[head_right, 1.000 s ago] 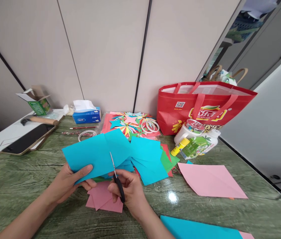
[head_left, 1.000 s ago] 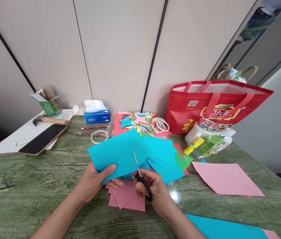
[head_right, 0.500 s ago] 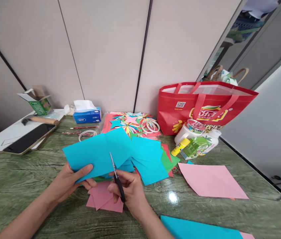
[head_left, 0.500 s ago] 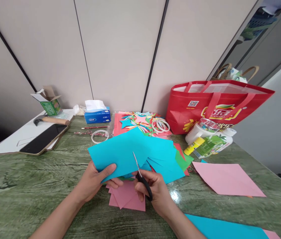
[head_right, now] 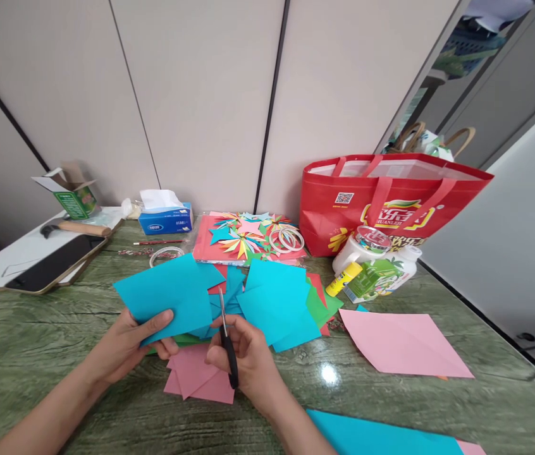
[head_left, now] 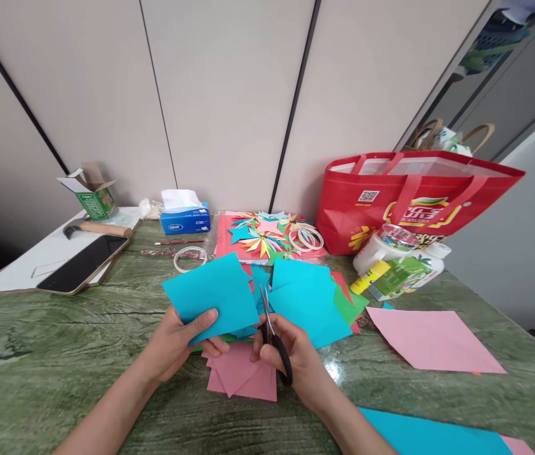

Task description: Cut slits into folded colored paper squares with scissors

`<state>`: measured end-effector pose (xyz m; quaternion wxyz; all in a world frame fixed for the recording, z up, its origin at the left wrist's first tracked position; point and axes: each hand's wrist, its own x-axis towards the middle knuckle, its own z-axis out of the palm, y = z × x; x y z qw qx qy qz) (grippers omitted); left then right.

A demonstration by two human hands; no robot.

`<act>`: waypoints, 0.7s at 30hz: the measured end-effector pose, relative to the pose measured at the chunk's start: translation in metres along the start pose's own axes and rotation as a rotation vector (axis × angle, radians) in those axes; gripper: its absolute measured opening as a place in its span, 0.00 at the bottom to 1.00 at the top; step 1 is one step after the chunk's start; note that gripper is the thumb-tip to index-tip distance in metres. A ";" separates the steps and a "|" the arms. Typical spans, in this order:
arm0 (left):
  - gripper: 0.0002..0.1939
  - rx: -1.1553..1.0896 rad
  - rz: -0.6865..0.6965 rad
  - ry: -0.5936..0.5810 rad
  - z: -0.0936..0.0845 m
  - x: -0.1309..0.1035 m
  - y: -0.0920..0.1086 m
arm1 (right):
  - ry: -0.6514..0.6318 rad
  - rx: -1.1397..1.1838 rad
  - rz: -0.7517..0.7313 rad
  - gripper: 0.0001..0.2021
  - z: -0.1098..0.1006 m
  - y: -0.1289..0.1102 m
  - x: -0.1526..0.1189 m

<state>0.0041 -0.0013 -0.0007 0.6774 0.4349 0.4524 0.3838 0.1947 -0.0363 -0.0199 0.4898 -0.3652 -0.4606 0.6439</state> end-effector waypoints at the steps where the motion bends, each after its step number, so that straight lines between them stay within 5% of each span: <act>1: 0.20 -0.004 -0.007 0.001 0.000 0.000 0.000 | -0.013 0.002 -0.003 0.20 0.000 -0.001 0.000; 11: 0.15 0.053 -0.072 -0.124 0.007 -0.003 0.003 | -0.043 -0.038 0.012 0.20 0.002 0.002 -0.001; 21: 0.14 0.140 -0.012 -0.037 0.003 0.004 -0.001 | 0.188 -0.093 -0.059 0.21 -0.004 0.005 0.006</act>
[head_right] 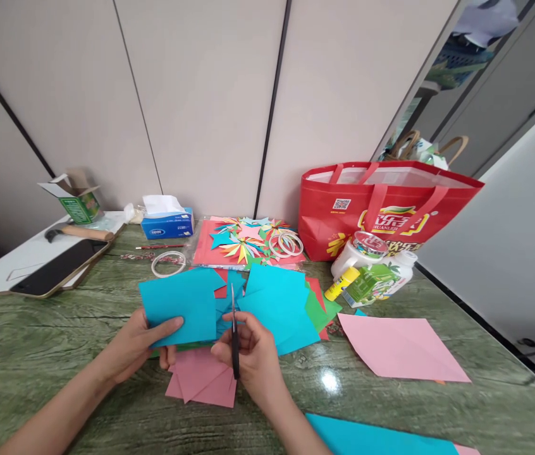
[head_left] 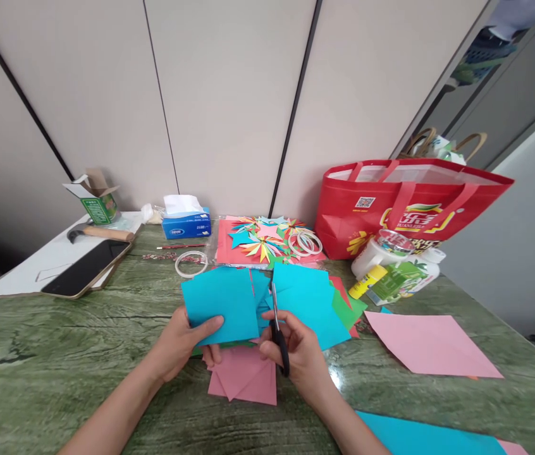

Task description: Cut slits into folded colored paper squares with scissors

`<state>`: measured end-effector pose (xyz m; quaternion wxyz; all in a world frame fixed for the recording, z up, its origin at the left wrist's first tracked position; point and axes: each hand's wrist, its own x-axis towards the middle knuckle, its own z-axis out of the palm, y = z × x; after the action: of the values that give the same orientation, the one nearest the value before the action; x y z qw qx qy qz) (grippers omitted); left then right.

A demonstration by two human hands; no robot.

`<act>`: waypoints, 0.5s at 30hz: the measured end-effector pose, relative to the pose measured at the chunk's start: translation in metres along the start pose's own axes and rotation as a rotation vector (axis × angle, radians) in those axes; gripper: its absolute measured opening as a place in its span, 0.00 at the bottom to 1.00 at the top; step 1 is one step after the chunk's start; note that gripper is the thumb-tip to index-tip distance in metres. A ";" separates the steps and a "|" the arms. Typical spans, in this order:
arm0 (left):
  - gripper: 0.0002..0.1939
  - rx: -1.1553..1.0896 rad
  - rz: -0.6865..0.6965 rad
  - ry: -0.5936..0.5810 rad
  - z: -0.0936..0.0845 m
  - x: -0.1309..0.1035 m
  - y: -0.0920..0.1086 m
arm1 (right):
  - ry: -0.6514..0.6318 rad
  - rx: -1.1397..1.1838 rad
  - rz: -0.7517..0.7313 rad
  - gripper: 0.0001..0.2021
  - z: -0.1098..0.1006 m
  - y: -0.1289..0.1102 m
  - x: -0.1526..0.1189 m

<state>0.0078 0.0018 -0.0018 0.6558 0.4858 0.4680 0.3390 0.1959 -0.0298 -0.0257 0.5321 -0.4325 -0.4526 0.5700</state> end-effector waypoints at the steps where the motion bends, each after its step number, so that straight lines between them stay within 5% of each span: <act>1: 0.14 0.036 0.004 0.048 0.000 0.001 0.000 | 0.024 -0.041 -0.024 0.21 -0.002 -0.001 0.001; 7: 0.26 0.308 0.008 0.294 -0.006 0.008 0.004 | 0.108 -0.711 -0.126 0.15 -0.030 -0.026 0.004; 10: 0.37 0.415 0.040 0.256 -0.012 0.009 0.006 | 0.118 -1.161 -0.034 0.14 -0.049 -0.042 0.003; 15: 0.35 0.499 0.033 0.165 -0.019 0.009 0.009 | 0.052 -1.446 0.079 0.19 -0.078 -0.047 -0.001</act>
<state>-0.0066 0.0189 0.0024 0.4696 0.6110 0.5810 0.2621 0.2820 -0.0256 0.0036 0.1025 -0.7057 -0.6876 0.1366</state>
